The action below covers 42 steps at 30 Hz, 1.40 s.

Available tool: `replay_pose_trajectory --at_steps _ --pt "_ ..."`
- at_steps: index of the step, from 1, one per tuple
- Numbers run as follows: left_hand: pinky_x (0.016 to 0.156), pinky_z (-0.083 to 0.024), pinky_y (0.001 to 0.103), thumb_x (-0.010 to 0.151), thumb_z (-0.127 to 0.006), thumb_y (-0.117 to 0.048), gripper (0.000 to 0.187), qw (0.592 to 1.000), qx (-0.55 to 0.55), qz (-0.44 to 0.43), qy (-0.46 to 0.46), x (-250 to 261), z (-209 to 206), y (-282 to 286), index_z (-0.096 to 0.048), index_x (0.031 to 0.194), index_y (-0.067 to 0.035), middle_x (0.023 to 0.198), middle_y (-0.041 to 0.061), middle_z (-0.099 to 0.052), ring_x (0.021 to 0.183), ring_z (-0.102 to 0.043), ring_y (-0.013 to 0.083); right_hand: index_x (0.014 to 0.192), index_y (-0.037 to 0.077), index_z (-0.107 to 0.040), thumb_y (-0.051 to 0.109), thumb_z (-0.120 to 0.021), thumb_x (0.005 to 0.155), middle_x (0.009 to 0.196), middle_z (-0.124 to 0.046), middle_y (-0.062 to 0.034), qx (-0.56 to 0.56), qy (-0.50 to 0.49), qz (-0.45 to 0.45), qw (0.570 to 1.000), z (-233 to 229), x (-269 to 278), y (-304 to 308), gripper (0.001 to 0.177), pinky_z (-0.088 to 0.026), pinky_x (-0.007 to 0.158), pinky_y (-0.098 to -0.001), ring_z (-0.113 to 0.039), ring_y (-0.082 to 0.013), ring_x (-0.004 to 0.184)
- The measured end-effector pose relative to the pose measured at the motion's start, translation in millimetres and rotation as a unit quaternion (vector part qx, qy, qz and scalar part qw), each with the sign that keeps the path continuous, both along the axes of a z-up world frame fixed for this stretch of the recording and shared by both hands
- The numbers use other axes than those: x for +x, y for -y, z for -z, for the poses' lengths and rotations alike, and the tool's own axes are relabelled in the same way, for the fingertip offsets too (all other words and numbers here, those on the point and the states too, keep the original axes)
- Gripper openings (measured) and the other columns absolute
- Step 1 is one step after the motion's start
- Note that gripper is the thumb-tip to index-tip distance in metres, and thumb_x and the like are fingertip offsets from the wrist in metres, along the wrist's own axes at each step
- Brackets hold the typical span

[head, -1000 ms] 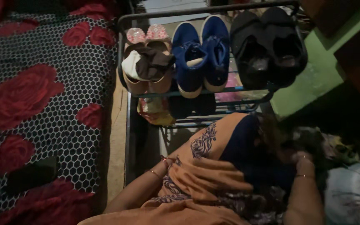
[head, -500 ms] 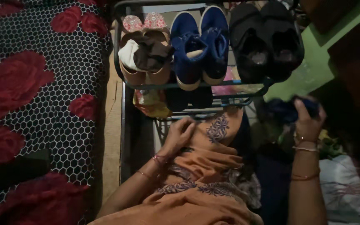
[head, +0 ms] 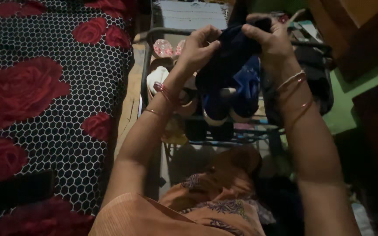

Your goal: The person arranges several pairs of shoes on a metal shoe rack. She places a pair of beige flats, a pair of blue sneakers, and a pair of black sandals on the rack, adjusting their positions. She also stuffs socks into the shoes to maintain their shape.

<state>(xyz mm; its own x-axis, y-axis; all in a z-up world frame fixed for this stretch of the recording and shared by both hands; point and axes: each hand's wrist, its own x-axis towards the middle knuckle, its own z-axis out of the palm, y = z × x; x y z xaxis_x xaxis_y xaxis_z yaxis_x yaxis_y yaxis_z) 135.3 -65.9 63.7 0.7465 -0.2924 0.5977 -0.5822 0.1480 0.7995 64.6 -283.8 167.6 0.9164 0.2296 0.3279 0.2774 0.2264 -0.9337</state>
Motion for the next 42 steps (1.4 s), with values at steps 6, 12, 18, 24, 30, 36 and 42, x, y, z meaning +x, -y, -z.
replay_pose_trajectory --at_steps 6,12,18,24,30,36,42 --pt "0.098 -0.05 0.028 0.102 -0.066 -0.01 0.022 0.972 -0.207 0.082 -0.076 52.3 24.4 -4.2 -0.061 0.123 -0.003 0.116 0.005 -0.064 0.108 -0.059 0.0124 0.109 0.007 -0.067 -0.004 -0.074 0.091 0.104 -0.074 -0.007 0.029 -0.039 0.026 0.998 29.1 45.2 23.0 0.022 -0.062 0.092 -0.0321 -0.074 -0.0171 0.097" --pt "0.094 -0.055 0.027 0.093 -0.077 -0.015 0.053 0.963 0.006 0.147 -0.227 -7.4 -9.6 -15.9 -0.055 0.139 -0.006 0.118 0.01 -0.072 0.108 -0.067 0.0137 0.106 0.001 -0.058 -0.02 -0.053 0.086 0.106 -0.064 -0.0067 -0.224 0.28 0.189 0.914 55.2 82.7 65.6 0.029 -0.058 0.093 -0.032 -0.063 -0.0197 0.096" --pt "0.101 -0.053 0.029 0.097 -0.072 -0.007 0.055 0.944 -0.163 0.238 -0.162 -9.4 14.2 -19.6 -0.048 0.146 -0.013 0.127 0.011 -0.067 0.115 -0.064 0.0143 0.097 0.006 -0.064 0.002 -0.063 0.084 0.089 -0.072 -0.0068 -0.422 0.273 0.428 0.751 53.1 100.5 56.5 0.014 -0.057 0.073 -0.0356 -0.07 -0.0223 0.079" --pt "0.116 -0.045 0.027 0.094 -0.061 0.001 0.05 0.971 -0.107 0.2 -0.082 6.6 35.8 -13.7 -0.061 0.143 -0.005 0.14 0.005 -0.065 0.131 -0.06 0.0128 0.097 0.004 -0.065 0.023 -0.04 0.089 0.091 -0.073 -0.0096 0.111 -0.192 0.057 0.973 48.9 73.7 -3.2 0.032 -0.06 0.079 -0.0404 -0.07 -0.0262 0.082" --pt "0.106 -0.051 0.027 0.093 -0.058 0.003 0.041 0.979 -0.102 0.156 -0.088 8.8 51.2 -5.0 -0.067 0.132 0.001 0.126 0.004 -0.072 0.118 -0.065 0.0129 0.09 0.007 -0.05 0.023 -0.043 0.102 0.086 -0.063 -0.0064 0.246 -0.12 0.108 0.956 59.7 121.7 20.7 0.021 -0.06 0.079 -0.0426 -0.063 -0.0223 0.08" --pt "0.081 -0.047 0.027 0.089 -0.053 -0.001 0.046 0.98 -0.032 0.041 -0.194 36.3 82.6 4.2 -0.073 0.131 -0.001 0.11 0.006 -0.073 0.09 -0.058 0.0133 0.125 0.008 -0.052 0.014 -0.063 0.091 0.1 -0.063 0.0027 -0.128 0.072 0.035 0.989 42.9 61.6 -20.0 0.037 -0.052 0.085 -0.0287 -0.059 -0.0107 0.091" --pt "0.102 -0.051 0.031 0.1 -0.049 -0.023 0.042 0.953 -0.215 0.031 -0.211 80.2 123.2 5.6 -0.073 0.126 0.0 0.121 0.009 -0.076 0.112 -0.069 0.0191 0.142 0.001 -0.057 0.014 -0.057 0.092 0.114 -0.071 -0.0083 -0.3 0.106 -0.027 0.948 26.0 5.1 -40.7 0.052 -0.054 0.1 -0.0251 -0.067 -0.0143 0.108"
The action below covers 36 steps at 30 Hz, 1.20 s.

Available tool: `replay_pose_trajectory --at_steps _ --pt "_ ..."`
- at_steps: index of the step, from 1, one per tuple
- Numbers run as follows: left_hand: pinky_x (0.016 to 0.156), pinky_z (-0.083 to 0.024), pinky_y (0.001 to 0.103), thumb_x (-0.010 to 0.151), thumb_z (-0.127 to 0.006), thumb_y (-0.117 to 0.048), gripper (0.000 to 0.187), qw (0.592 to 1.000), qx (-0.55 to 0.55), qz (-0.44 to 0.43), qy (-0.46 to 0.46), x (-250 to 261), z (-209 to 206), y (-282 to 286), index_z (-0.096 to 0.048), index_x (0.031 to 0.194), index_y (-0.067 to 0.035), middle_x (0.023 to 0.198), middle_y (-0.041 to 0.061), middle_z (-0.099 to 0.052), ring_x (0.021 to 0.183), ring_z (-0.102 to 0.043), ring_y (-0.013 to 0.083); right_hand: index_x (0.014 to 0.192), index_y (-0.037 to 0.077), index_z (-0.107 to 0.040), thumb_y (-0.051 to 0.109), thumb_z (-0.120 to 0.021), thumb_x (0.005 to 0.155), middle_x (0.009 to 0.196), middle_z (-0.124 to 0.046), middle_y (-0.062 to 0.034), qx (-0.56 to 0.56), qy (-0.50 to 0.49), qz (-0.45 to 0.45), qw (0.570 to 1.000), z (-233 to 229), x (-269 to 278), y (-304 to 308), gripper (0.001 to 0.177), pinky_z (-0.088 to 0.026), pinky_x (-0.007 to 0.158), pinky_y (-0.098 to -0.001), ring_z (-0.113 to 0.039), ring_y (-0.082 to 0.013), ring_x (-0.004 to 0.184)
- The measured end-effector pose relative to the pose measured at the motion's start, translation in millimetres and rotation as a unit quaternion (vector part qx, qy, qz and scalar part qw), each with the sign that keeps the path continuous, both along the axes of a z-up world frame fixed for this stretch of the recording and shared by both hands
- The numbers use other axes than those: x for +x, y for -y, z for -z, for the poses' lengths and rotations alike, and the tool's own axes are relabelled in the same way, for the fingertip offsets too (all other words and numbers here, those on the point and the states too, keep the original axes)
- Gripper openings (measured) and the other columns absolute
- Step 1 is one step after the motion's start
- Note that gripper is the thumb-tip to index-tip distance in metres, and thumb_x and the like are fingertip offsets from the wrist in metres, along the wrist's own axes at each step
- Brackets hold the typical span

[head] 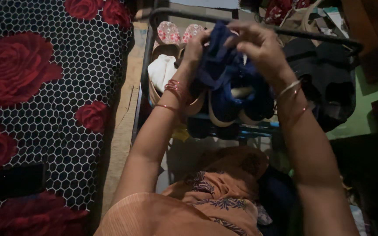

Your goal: The person arranges several pairs of shoes on a metal shoe rack. She places a pair of beige flats, a pair of blue sneakers, and a pair of black sandals on the rack, adjusting their positions. She also stuffs socks into the shoes to maintain their shape.

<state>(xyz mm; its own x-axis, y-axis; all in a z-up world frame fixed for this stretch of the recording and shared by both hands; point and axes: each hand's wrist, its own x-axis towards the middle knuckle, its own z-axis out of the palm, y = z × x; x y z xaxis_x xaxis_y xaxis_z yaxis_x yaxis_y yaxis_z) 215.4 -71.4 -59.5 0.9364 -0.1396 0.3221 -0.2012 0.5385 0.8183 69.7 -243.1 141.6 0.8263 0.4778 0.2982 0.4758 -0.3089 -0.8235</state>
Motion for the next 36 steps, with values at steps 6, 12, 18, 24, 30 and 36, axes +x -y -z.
replay_pose_trajectory --at_steps 6,12,18,24,30,36 --pt "0.107 -0.049 0.029 0.106 -0.055 -0.028 0.043 0.99 -0.108 0.045 -0.073 -29.2 -39.1 -8.1 -0.064 0.138 -0.002 0.133 0.004 -0.069 0.126 -0.062 0.0161 0.147 0.008 -0.051 0.024 -0.078 0.098 0.105 -0.068 -0.014 -0.025 -0.163 0.193 0.967 35.7 45.2 6.0 0.059 -0.044 0.074 -0.0314 -0.056 -0.0137 0.086" --pt "0.102 -0.057 0.027 0.097 -0.071 0.0 0.074 0.99 -0.03 0.108 0.081 -82.3 -104.4 -27.1 -0.032 0.159 -0.013 0.141 0.001 -0.061 0.122 -0.065 0.0118 0.136 -0.014 -0.059 0.002 -0.078 0.1 0.116 -0.073 -0.0149 0.225 -0.181 0.048 0.956 54.6 64.7 11.1 0.044 -0.061 0.091 -0.0347 -0.072 -0.0209 0.099" --pt "0.059 -0.05 0.029 0.093 -0.079 0.006 0.097 0.979 0.193 0.065 -0.01 -63.0 -78.6 -46.9 -0.019 0.165 -0.022 0.101 0.011 -0.058 0.077 -0.06 0.016 0.136 0.013 -0.046 -0.008 -0.074 0.082 0.118 -0.072 -0.0096 0.292 -0.113 0.039 0.949 56.3 64.8 2.4 0.064 -0.063 0.091 -0.0313 -0.074 -0.0159 0.103" --pt "0.069 -0.06 0.021 0.094 -0.07 -0.003 0.024 0.987 0.131 0.082 0.046 -49.0 -48.6 -45.8 -0.07 0.118 -0.007 0.101 0.0 -0.073 0.085 -0.07 0.0077 0.118 -0.004 -0.072 -0.009 -0.071 0.093 0.11 -0.075 -0.008 0.154 -0.136 0.05 0.977 79.0 65.3 14.2 0.026 -0.062 0.089 -0.0311 -0.071 -0.0153 0.095" --pt "0.065 -0.057 0.022 0.093 -0.073 -0.004 0.015 0.994 0.076 0.057 0.053 -50.9 -48.6 -46.5 -0.069 0.107 -0.008 0.094 -0.001 -0.07 0.082 -0.068 0.0085 0.106 0.002 -0.075 0.0 -0.06 0.099 0.093 -0.072 -0.0049 0.144 -0.221 0.057 0.963 92.1 74.4 22.0 0.017 -0.054 0.065 -0.0242 -0.067 -0.0122 0.076" --pt "0.066 -0.051 0.02 0.099 -0.07 -0.004 0.011 0.991 0.091 0.054 0.08 -42.8 -32.5 -41.2 -0.073 0.109 -0.007 0.097 -0.002 -0.069 0.08 -0.063 0.0056 0.091 0.007 -0.072 0.031 -0.059 0.102 0.084 -0.071 -0.0023 0.198 -0.318 0.04 0.926 82.0 69.3 19.7 0.03 -0.051 0.057 -0.0187 -0.067 -0.0076 0.069"
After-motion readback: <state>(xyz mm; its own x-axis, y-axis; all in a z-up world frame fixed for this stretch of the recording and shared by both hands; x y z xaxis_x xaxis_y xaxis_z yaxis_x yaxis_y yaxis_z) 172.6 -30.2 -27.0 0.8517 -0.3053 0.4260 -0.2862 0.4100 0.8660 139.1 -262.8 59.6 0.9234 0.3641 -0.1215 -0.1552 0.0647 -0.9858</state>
